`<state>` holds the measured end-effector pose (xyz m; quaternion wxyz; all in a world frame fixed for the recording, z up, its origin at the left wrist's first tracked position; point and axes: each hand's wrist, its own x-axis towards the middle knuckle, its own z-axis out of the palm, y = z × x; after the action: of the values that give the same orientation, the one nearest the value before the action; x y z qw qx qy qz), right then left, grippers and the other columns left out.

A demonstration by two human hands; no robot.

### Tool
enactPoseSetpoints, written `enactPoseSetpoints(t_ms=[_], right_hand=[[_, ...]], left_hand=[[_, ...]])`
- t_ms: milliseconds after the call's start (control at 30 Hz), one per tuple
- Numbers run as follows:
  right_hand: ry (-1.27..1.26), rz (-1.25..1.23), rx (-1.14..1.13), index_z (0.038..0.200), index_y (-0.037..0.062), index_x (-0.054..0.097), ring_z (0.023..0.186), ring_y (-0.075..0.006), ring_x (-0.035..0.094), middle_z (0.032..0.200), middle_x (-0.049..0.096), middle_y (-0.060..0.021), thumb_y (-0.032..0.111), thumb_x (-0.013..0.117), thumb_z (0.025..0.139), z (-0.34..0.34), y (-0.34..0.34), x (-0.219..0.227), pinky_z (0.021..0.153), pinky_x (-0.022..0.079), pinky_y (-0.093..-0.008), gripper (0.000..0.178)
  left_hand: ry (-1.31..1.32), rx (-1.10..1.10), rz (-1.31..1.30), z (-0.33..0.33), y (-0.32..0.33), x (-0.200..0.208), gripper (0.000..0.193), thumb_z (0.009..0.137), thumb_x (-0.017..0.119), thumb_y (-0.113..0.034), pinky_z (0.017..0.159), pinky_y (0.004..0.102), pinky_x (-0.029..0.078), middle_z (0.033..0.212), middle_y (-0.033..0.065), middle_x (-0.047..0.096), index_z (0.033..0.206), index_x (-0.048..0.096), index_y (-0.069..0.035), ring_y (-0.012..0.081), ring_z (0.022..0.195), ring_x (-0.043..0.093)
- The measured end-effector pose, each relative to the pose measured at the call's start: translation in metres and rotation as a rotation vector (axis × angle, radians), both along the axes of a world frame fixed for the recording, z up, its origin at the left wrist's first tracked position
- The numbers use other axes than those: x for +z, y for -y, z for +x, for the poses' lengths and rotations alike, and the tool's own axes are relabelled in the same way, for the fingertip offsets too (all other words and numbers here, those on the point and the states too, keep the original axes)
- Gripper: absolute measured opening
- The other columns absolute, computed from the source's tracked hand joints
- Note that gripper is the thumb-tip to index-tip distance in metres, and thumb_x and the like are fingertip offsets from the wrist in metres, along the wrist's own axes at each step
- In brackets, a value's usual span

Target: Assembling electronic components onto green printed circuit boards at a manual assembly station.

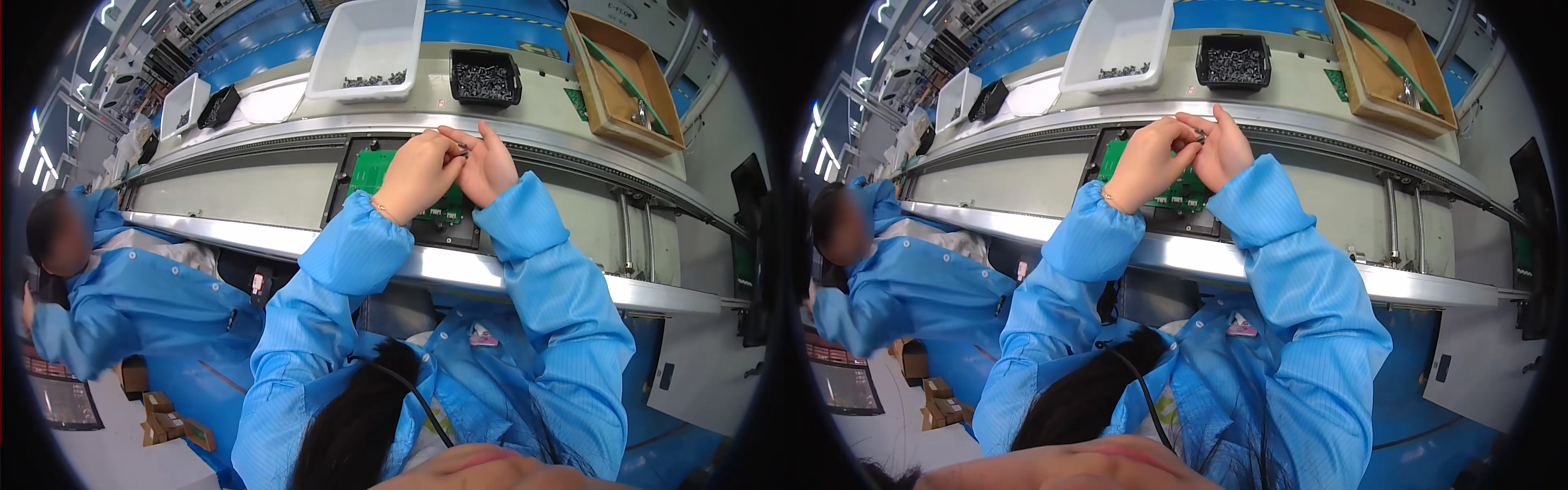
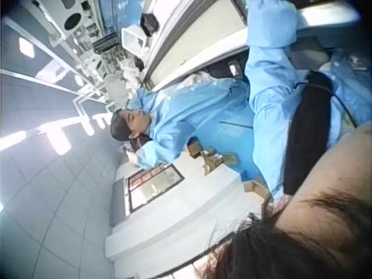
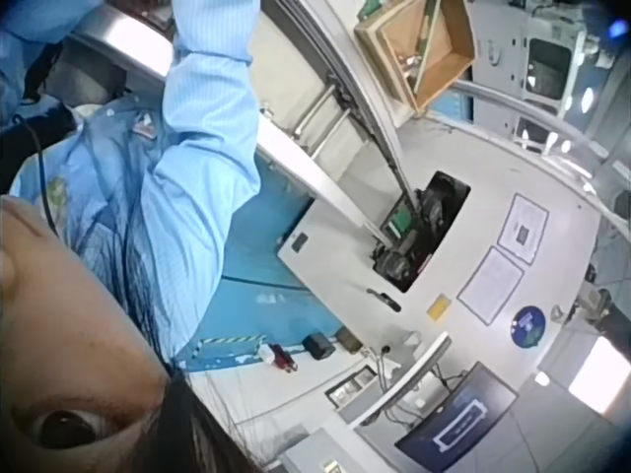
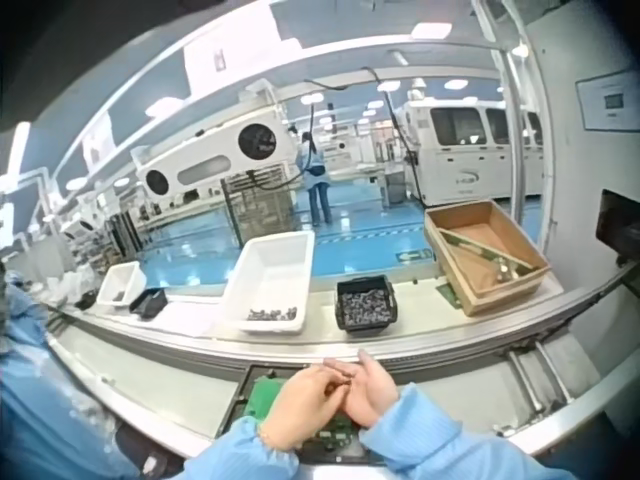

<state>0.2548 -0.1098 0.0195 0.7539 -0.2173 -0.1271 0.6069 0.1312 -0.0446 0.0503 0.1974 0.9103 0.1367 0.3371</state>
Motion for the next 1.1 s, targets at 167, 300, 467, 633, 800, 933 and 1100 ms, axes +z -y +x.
enactPoseSetpoints(t_ms=[167,300,467,633,800,933,1100], right_hand=[[-0.039,0.040,0.003,0.123,-0.0136,0.040,0.104,-0.0292,0.053,0.117,0.050,-0.0263,0.035,0.029,0.099,-0.002,0.001,0.005,0.094,0.044,-0.0380,0.055],[-0.074,-0.025,-0.065,0.123,-0.0146,0.037,0.113,-0.0332,0.051,0.119,0.047,-0.0289,0.035,0.028,0.099,-0.011,0.003,0.019,0.098,0.043,-0.0406,0.056],[-0.037,-0.021,-0.081,0.124,-0.0141,0.036,0.119,-0.0362,0.047,0.124,0.045,-0.0305,0.034,0.029,0.098,-0.007,0.005,0.023,0.103,0.040,-0.0424,0.055],[-0.066,-0.013,-0.065,0.126,-0.0127,0.035,0.122,-0.0363,0.046,0.128,0.044,-0.0300,0.030,0.031,0.098,-0.004,0.006,0.023,0.103,0.040,-0.0418,0.051],[-0.067,-0.028,-0.063,0.126,-0.0130,0.035,0.122,-0.0363,0.045,0.129,0.043,-0.0301,0.030,0.031,0.098,-0.003,0.008,0.021,0.103,0.040,-0.0419,0.051],[-0.041,0.002,-0.062,0.126,-0.0135,0.035,0.122,-0.0361,0.045,0.129,0.043,-0.0299,0.030,0.031,0.098,0.002,0.009,0.017,0.104,0.040,-0.0417,0.051],[0.008,0.005,-0.103,0.121,-0.0144,0.037,0.119,-0.0368,0.048,0.122,0.046,-0.0316,0.032,0.029,0.098,0.003,0.008,0.015,0.103,0.040,-0.0426,0.052]], left_hand=[[0.038,-0.008,-0.195,-0.011,0.003,0.015,0.008,0.073,0.063,-0.003,0.054,0.0247,0.043,0.073,0.0060,0.064,0.081,0.063,0.000,0.0144,0.059,0.053],[0.067,0.027,-0.314,-0.026,0.006,0.030,0.009,0.070,0.060,-0.003,0.054,0.0275,0.045,0.071,0.0081,0.063,0.078,0.063,0.000,0.0175,0.059,0.054],[0.081,0.062,-0.280,-0.038,-0.001,0.031,0.011,0.071,0.060,-0.002,0.052,0.0242,0.044,0.069,0.0074,0.065,0.080,0.064,0.001,0.0150,0.056,0.055],[-0.021,0.075,-0.260,-0.050,-0.008,0.022,0.013,0.072,0.061,-0.002,0.052,0.0245,0.045,0.070,0.0081,0.066,0.083,0.066,0.001,0.0154,0.055,0.056],[-0.063,0.063,-0.280,-0.055,-0.010,0.010,0.013,0.073,0.063,-0.002,0.052,0.0248,0.046,0.070,0.0086,0.067,0.085,0.067,0.002,0.0161,0.054,0.057],[-0.088,0.100,-0.265,-0.054,-0.012,0.006,0.011,0.075,0.062,-0.002,0.051,0.0256,0.046,0.069,0.0080,0.067,0.084,0.066,0.003,0.0187,0.053,0.057],[-0.281,0.086,-0.276,-0.051,-0.011,0.002,0.010,0.077,0.062,-0.004,0.058,0.0287,0.048,0.075,0.0083,0.067,0.084,0.067,0.001,0.0228,0.061,0.059]])
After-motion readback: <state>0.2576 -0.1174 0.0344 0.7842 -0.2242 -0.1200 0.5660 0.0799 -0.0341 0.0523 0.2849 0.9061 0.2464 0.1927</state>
